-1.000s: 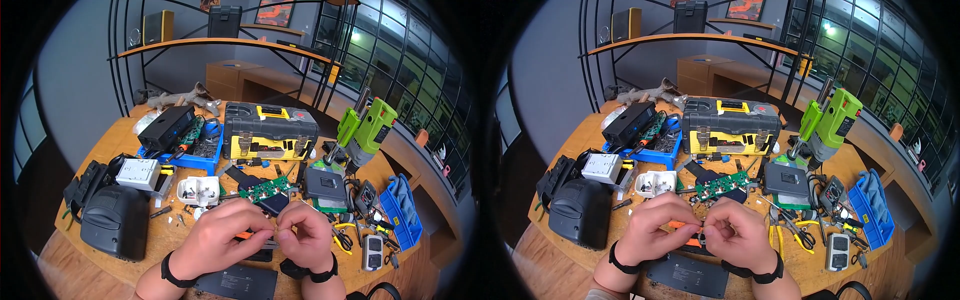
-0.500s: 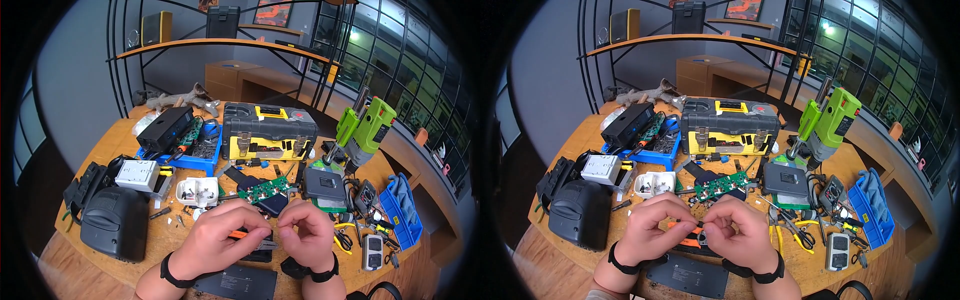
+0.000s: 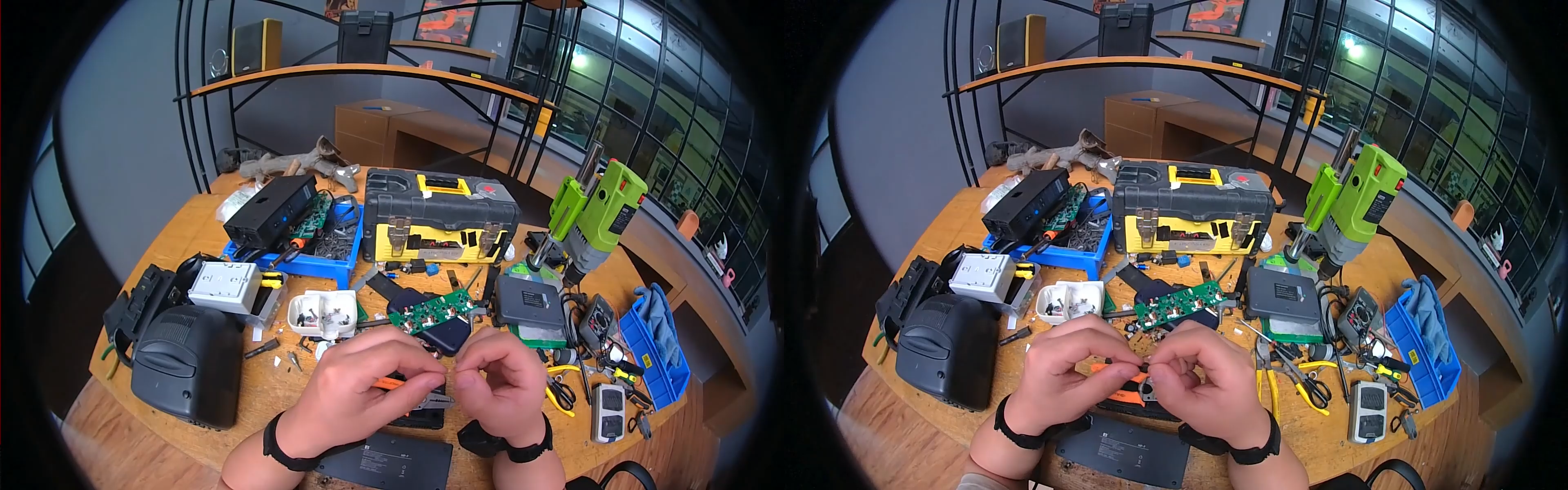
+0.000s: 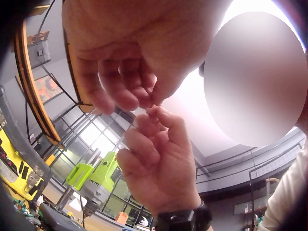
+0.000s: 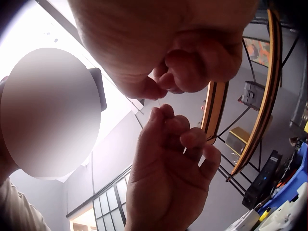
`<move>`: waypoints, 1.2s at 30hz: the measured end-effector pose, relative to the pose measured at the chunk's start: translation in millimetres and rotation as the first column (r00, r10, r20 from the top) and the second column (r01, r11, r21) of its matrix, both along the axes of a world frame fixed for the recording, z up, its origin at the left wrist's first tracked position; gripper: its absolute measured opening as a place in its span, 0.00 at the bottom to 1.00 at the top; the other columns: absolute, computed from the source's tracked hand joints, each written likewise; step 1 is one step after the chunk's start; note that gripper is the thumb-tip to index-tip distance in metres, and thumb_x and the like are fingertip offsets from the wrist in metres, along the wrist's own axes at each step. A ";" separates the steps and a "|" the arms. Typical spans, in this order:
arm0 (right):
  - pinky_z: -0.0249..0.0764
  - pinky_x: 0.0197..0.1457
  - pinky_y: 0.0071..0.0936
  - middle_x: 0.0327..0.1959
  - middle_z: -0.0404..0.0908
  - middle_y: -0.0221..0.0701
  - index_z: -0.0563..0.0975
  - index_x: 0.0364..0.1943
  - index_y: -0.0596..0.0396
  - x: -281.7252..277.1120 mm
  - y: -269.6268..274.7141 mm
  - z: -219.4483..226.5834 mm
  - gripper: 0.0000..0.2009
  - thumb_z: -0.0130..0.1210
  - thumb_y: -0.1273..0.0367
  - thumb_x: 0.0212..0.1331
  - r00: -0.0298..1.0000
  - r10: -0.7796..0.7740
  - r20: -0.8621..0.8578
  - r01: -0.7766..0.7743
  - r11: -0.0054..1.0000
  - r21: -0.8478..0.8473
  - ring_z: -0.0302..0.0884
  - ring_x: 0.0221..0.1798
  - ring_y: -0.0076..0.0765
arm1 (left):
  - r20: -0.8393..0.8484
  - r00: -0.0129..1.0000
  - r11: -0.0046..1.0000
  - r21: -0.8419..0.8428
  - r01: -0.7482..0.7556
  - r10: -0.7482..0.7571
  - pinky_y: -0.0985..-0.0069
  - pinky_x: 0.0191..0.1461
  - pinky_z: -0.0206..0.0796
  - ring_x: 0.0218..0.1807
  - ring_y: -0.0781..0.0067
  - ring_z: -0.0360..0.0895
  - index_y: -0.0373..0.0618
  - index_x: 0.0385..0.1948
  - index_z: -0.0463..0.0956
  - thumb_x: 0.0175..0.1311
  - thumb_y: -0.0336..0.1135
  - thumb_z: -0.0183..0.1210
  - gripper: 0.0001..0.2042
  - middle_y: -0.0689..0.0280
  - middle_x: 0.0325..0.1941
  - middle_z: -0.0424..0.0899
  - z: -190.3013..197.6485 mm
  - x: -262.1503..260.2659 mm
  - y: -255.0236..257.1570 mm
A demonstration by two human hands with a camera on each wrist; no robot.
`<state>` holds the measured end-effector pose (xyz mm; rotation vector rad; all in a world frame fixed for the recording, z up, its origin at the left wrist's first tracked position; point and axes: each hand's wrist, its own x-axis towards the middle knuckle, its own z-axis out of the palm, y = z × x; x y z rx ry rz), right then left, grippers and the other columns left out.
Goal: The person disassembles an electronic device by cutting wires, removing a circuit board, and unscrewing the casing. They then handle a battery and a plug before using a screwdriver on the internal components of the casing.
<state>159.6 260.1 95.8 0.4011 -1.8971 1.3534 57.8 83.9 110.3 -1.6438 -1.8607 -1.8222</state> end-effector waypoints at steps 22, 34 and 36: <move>0.63 0.27 0.17 0.30 0.80 0.28 0.81 0.40 0.58 1.9 -1.8 0.7 0.08 0.67 0.80 0.57 1.000 0.012 -0.010 -0.012 0.999 0.031 0.71 0.26 0.17 | 0.078 0.996 0.999 0.021 0.033 -0.034 0.74 0.44 0.75 0.39 0.69 0.83 0.39 0.34 0.84 0.56 0.23 0.71 0.06 0.61 0.37 0.86 1.1 1.7 -3.1; 0.61 0.27 0.16 0.29 0.78 0.28 0.80 0.41 0.58 1.2 -5.0 -1.5 0.08 0.66 0.80 0.59 0.999 0.043 -0.008 -0.043 0.999 -0.025 0.69 0.27 0.16 | 0.091 0.994 0.998 0.027 0.052 -0.055 0.74 0.45 0.75 0.39 0.69 0.83 0.39 0.34 0.84 0.56 0.23 0.71 0.07 0.61 0.37 0.86 1.8 3.0 -3.2; 0.61 0.27 0.16 0.30 0.78 0.28 0.80 0.41 0.58 2.0 -5.1 -0.8 0.08 0.66 0.79 0.59 0.998 0.061 0.017 -0.061 0.998 -0.027 0.69 0.27 0.16 | 0.096 0.994 0.997 0.067 0.037 -0.043 0.74 0.45 0.75 0.39 0.69 0.83 0.39 0.34 0.84 0.56 0.24 0.71 0.06 0.61 0.37 0.86 -0.3 2.9 -2.8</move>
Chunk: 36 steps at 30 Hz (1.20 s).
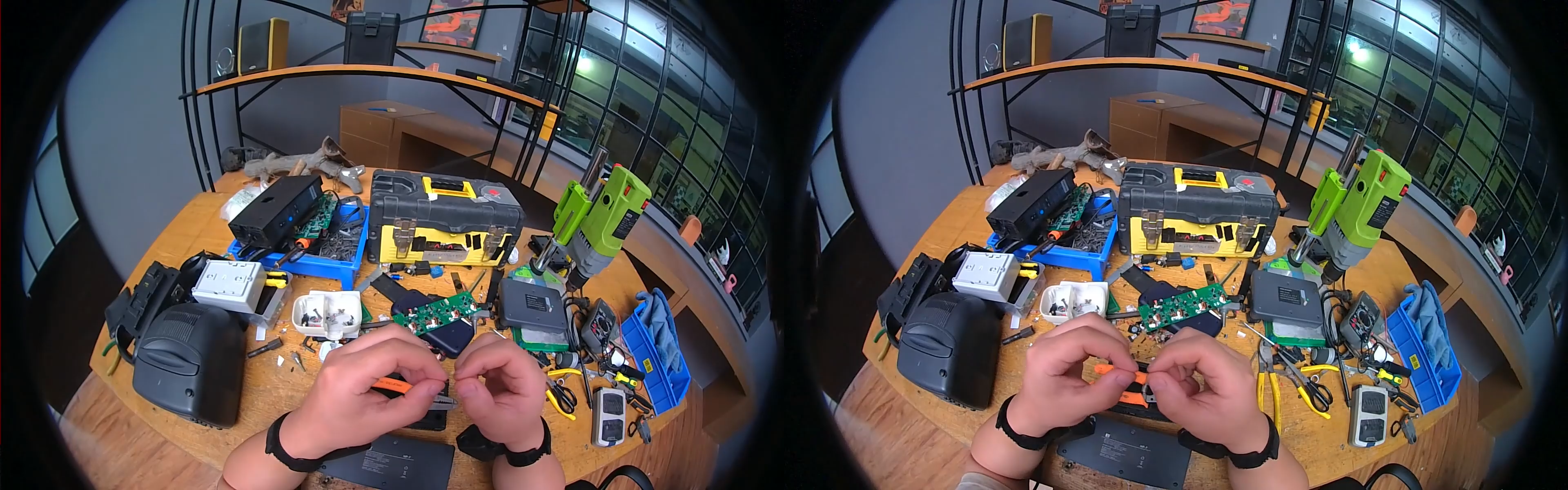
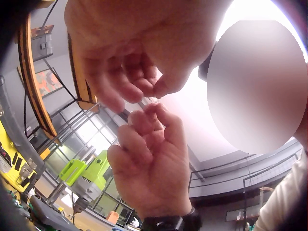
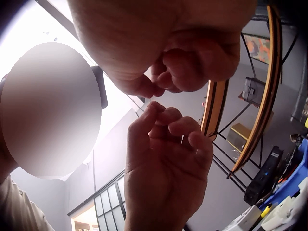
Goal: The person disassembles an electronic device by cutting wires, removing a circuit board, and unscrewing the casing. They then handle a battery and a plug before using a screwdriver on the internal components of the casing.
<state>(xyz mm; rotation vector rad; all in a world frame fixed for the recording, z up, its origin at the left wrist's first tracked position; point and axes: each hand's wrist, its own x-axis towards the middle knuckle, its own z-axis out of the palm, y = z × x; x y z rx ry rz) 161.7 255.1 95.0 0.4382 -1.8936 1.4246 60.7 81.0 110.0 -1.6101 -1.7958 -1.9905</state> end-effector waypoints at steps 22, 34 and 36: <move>0.59 0.23 0.17 0.30 0.79 0.27 0.82 0.39 0.56 -0.4 -1.3 6.7 0.08 0.67 0.80 0.56 0.992 -0.125 -0.024 0.127 0.979 0.160 0.67 0.23 0.15 | -0.028 0.999 0.999 -0.049 -0.024 0.023 0.74 0.44 0.76 0.39 0.70 0.83 0.38 0.35 0.83 0.56 0.22 0.70 0.07 0.61 0.38 0.85 0.2 0.1 1.7; 0.60 0.23 0.18 0.31 0.80 0.28 0.82 0.40 0.57 -0.9 -1.5 6.0 0.09 0.68 0.79 0.57 0.991 -0.125 -0.042 0.131 0.976 0.174 0.67 0.22 0.15 | 0.034 0.999 0.999 -0.043 0.030 -0.029 0.78 0.43 0.78 0.41 0.74 0.83 0.37 0.37 0.82 0.59 0.21 0.69 0.07 0.61 0.41 0.83 -2.3 -1.1 1.3; 0.60 0.23 0.18 0.31 0.80 0.28 0.82 0.40 0.57 -1.4 -1.5 5.3 0.09 0.67 0.79 0.57 0.992 -0.113 -0.049 0.120 0.978 0.173 0.67 0.22 0.16 | -0.021 0.999 0.999 -0.027 0.042 -0.043 0.79 0.41 0.80 0.37 0.76 0.83 0.36 0.41 0.81 0.62 0.21 0.68 0.08 0.62 0.41 0.82 -3.5 -2.5 1.5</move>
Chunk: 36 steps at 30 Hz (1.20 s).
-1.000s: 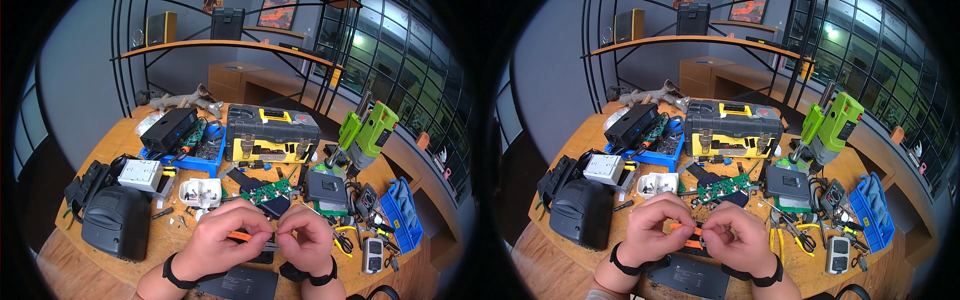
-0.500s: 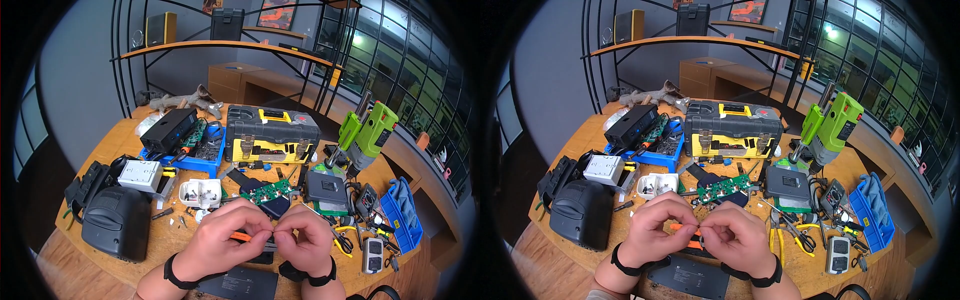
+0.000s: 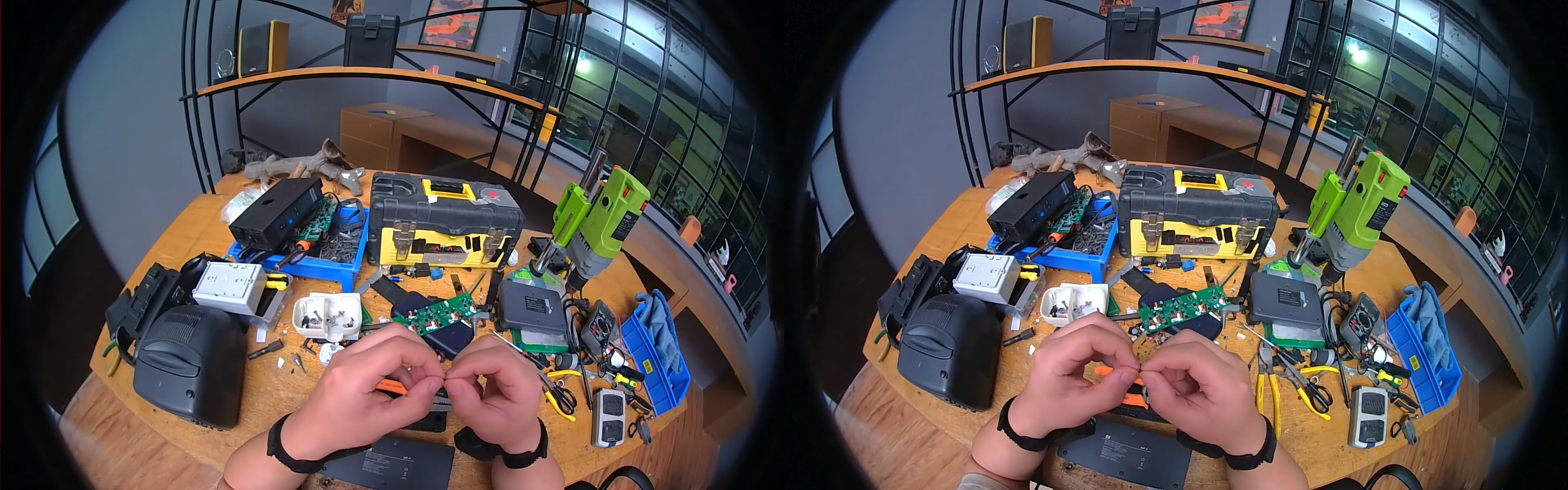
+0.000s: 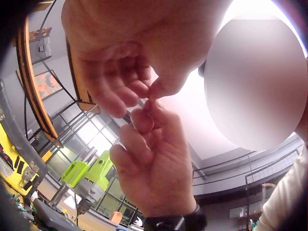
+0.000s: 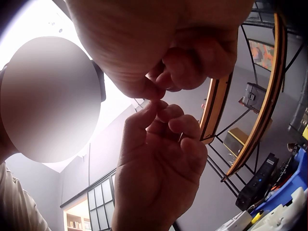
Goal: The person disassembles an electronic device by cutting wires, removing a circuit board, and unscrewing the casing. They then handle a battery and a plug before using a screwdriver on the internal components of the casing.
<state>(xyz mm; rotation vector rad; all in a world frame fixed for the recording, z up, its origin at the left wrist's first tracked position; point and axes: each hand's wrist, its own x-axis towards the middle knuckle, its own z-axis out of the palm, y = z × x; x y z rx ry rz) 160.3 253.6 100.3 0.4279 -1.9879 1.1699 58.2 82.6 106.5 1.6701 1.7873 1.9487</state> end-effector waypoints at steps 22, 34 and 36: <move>0.59 0.24 0.15 0.35 0.81 0.30 0.82 0.39 0.58 0.1 0.3 1.2 0.08 0.67 0.80 0.58 0.998 0.062 0.017 -0.061 0.998 -0.028 0.68 0.24 0.13 | -0.035 0.998 0.996 0.083 0.046 -0.043 0.79 0.41 0.80 0.38 0.78 0.82 0.35 0.43 0.80 0.60 0.17 0.68 0.11 0.61 0.43 0.81 -5.8 -2.0 0.5; 0.59 0.24 0.15 0.35 0.81 0.30 0.82 0.40 0.58 -0.2 -0.1 -2.3 0.09 0.68 0.80 0.57 0.998 0.058 0.002 -0.057 0.997 -0.059 0.67 0.24 0.13 | 0.024 0.999 0.997 0.071 0.036 -0.038 0.80 0.41 0.80 0.39 0.78 0.83 0.35 0.43 0.81 0.61 0.19 0.68 0.10 0.61 0.43 0.81 -2.0 0.2 -0.7; 0.59 0.24 0.16 0.34 0.81 0.29 0.82 0.40 0.58 0.3 -0.6 -0.3 0.09 0.68 0.81 0.57 0.998 0.058 0.020 -0.057 0.998 -0.034 0.67 0.25 0.13 | 0.109 0.994 0.998 0.065 -0.005 -0.002 0.79 0.41 0.75 0.40 0.74 0.81 0.36 0.37 0.83 0.60 0.24 0.69 0.06 0.60 0.40 0.83 0.0 4.1 0.2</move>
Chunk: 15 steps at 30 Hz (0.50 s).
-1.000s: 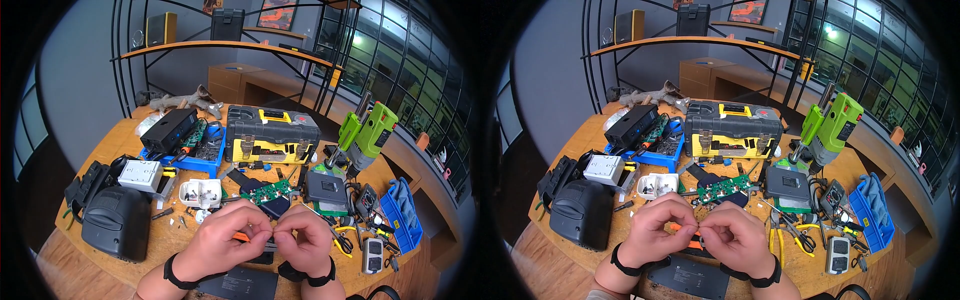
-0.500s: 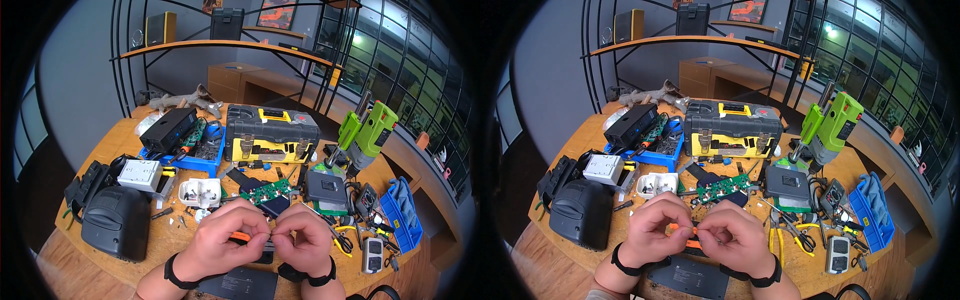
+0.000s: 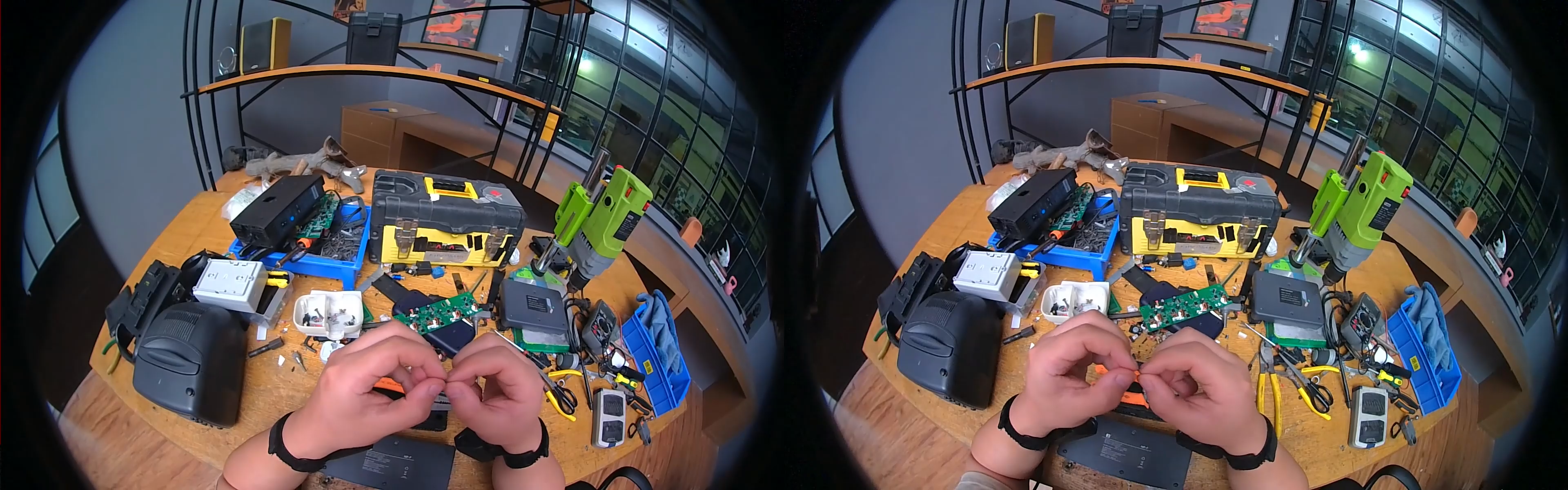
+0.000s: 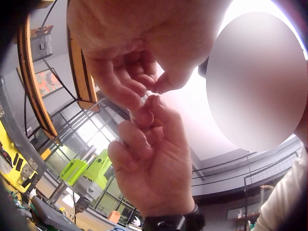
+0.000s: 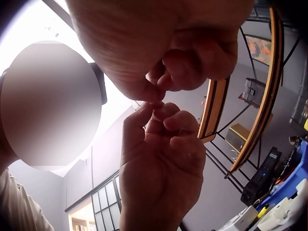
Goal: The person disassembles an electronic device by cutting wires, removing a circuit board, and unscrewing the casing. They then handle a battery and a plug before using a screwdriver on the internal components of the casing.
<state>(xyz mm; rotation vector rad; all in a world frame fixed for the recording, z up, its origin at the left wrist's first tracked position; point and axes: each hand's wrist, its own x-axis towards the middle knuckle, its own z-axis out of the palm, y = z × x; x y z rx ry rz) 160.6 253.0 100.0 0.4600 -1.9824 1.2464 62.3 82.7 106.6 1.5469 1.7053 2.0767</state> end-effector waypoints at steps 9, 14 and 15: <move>0.61 0.24 0.16 0.36 0.81 0.31 0.83 0.42 0.58 -1.0 1.7 -1.1 0.11 0.68 0.81 0.55 0.999 -0.036 -0.028 0.035 0.999 -0.013 0.67 0.24 0.14 | -0.041 0.998 0.998 -0.020 -0.056 0.055 0.77 0.41 0.76 0.38 0.73 0.83 0.38 0.34 0.83 0.57 0.22 0.70 0.06 0.61 0.38 0.85 2.6 0.7 -0.4; 0.63 0.24 0.16 0.38 0.83 0.33 0.84 0.42 0.59 -0.7 4.2 1.8 0.12 0.69 0.81 0.54 0.992 -0.085 -0.098 0.089 0.995 0.040 0.67 0.23 0.14 | -0.171 0.979 0.992 -0.045 -0.119 0.109 0.75 0.41 0.75 0.37 0.70 0.83 0.39 0.33 0.82 0.55 0.21 0.70 0.07 0.62 0.35 0.85 2.7 -1.0 0.4; 0.63 0.24 0.16 0.39 0.83 0.34 0.85 0.42 0.59 0.1 3.9 2.9 0.12 0.69 0.81 0.54 0.990 -0.095 -0.105 0.104 0.992 0.075 0.67 0.23 0.14 | -0.207 0.971 0.990 -0.050 -0.134 0.121 0.74 0.40 0.75 0.36 0.69 0.83 0.39 0.33 0.82 0.54 0.21 0.70 0.07 0.62 0.35 0.86 2.3 -1.2 0.8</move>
